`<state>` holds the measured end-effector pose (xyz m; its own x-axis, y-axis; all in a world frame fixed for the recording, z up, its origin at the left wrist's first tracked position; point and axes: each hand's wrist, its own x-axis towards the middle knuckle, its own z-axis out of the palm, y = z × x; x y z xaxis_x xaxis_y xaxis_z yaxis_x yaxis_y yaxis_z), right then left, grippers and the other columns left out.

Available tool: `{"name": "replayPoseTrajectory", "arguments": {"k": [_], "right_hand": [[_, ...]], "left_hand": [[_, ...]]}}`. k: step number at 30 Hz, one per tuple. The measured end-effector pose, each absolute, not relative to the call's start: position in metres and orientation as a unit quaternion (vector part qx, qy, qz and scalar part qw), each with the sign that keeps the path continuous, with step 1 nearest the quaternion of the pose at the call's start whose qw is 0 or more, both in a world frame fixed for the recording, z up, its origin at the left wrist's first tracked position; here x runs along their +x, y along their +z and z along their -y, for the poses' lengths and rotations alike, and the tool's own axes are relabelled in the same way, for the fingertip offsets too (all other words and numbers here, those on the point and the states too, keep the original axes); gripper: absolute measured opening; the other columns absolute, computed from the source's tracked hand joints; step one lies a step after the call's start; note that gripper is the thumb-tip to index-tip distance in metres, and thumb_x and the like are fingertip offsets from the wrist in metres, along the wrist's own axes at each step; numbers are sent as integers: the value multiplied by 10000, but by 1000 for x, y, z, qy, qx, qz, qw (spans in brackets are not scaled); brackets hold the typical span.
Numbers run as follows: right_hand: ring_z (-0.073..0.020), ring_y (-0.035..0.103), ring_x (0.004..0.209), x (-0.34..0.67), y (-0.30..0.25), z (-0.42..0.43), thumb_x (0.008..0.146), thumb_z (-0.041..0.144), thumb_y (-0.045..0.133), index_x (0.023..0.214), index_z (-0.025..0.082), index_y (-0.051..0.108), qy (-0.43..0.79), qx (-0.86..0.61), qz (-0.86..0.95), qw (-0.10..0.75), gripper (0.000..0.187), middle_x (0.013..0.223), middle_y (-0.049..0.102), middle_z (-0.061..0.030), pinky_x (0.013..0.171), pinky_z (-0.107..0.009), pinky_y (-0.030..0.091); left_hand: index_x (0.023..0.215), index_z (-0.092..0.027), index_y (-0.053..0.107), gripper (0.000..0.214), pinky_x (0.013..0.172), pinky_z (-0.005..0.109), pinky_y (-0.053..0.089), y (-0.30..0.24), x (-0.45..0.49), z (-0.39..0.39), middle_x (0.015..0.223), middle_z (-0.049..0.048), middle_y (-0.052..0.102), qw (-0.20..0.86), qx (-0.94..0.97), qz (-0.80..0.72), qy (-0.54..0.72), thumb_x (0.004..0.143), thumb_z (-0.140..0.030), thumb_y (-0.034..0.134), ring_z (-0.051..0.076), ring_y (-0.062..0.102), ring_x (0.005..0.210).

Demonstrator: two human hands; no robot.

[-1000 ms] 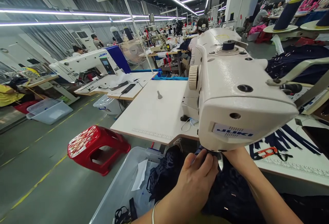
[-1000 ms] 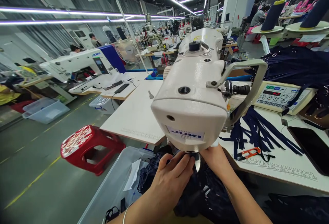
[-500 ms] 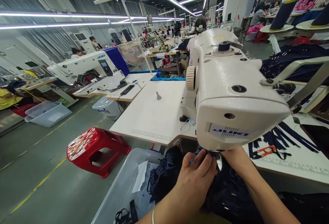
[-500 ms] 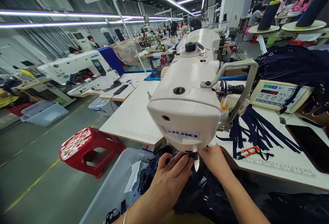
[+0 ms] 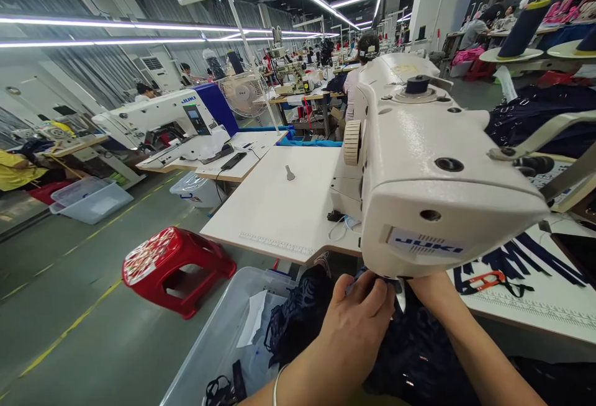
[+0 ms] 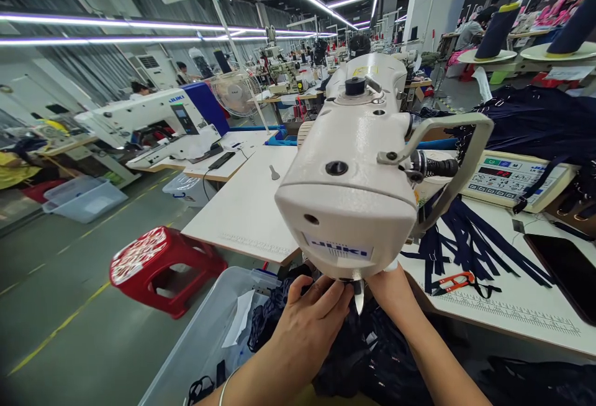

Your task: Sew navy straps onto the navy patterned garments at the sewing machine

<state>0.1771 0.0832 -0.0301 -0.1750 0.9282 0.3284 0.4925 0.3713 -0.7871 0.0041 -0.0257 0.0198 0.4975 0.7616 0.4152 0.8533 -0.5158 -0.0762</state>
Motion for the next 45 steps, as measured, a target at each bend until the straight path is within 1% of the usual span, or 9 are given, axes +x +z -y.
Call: {"name": "replayPoseTrajectory", "arguments": {"k": [6, 11, 15, 21, 25, 29, 35, 40, 45], "right_hand": [[-341, 593, 1146, 175, -33, -87, 703, 260, 503, 759, 273, 719, 242, -483, 733, 414, 223, 899, 759, -87, 954, -470, 495], [-356, 577, 1175, 177, -35, -90, 673, 287, 494, 686, 278, 691, 226, -485, 733, 420, 198, 890, 759, -93, 983, -502, 472], [-330, 583, 1174, 179, -38, -92, 673, 306, 525, 711, 290, 684, 223, -492, 733, 414, 165, 870, 762, -75, 975, -457, 492], [-350, 633, 1085, 175, -46, -88, 727, 354, 518, 759, 272, 698, 226, -495, 731, 412, 201, 864, 762, -106, 946, -485, 504], [-382, 645, 1043, 179, -50, -90, 728, 398, 545, 756, 266, 701, 228, -493, 732, 411, 206, 848, 758, -114, 952, -537, 487], [-382, 627, 1079, 181, -50, -92, 725, 394, 577, 730, 289, 697, 228, -488, 737, 408, 160, 774, 750, -94, 969, -517, 487], [-368, 604, 1132, 178, -49, -90, 811, 389, 499, 898, 266, 731, 229, -475, 747, 405, 277, 897, 758, -89, 976, -511, 490], [-379, 587, 1153, 178, -51, -88, 799, 367, 483, 851, 259, 734, 227, -471, 752, 401, 279, 948, 759, -95, 985, -530, 473], [-378, 619, 1103, 177, -50, -88, 758, 382, 471, 708, 292, 724, 223, -475, 747, 408, 273, 860, 763, -84, 1014, -521, 440]], "left_hand": [[1236, -180, 577, 283, 958, 350, 287, 22, 5, 25, 1173, 50, 603, 165, -853, 467, -165, 970, -189, 479, 194, 472, 1212], [1266, -175, 566, 306, 979, 360, 283, 21, 5, 25, 1225, 38, 585, 180, -851, 467, -158, 976, -216, 477, 196, 454, 1211], [1274, -192, 561, 313, 983, 347, 297, 20, 6, 24, 1235, 43, 569, 184, -851, 472, -140, 969, -238, 508, 203, 461, 1213], [1250, -202, 580, 278, 974, 340, 297, 20, 7, 23, 1204, 30, 583, 186, -849, 468, -161, 990, -240, 490, 188, 465, 1200], [1257, -210, 576, 314, 984, 360, 298, 20, 7, 25, 1222, 30, 579, 189, -844, 477, -158, 1012, -365, 457, 195, 480, 1181], [1257, -183, 571, 404, 1003, 360, 287, 20, 3, 27, 1261, 41, 572, 160, -843, 481, -178, 1019, -461, 402, 193, 486, 1170], [1272, -165, 561, 558, 952, 354, 351, 17, -4, 28, 1208, 70, 595, 155, -851, 475, -161, 955, -602, 421, 218, 516, 1144], [1299, -168, 538, 481, 988, 359, 341, 20, -6, 30, 1243, 68, 591, 134, -855, 472, -167, 993, -519, 416, 212, 504, 1196], [1317, -158, 515, 432, 1009, 372, 322, 24, -3, 32, 1271, 29, 583, 106, -860, 467, -174, 1013, -451, 425, 201, 484, 1216]]}}
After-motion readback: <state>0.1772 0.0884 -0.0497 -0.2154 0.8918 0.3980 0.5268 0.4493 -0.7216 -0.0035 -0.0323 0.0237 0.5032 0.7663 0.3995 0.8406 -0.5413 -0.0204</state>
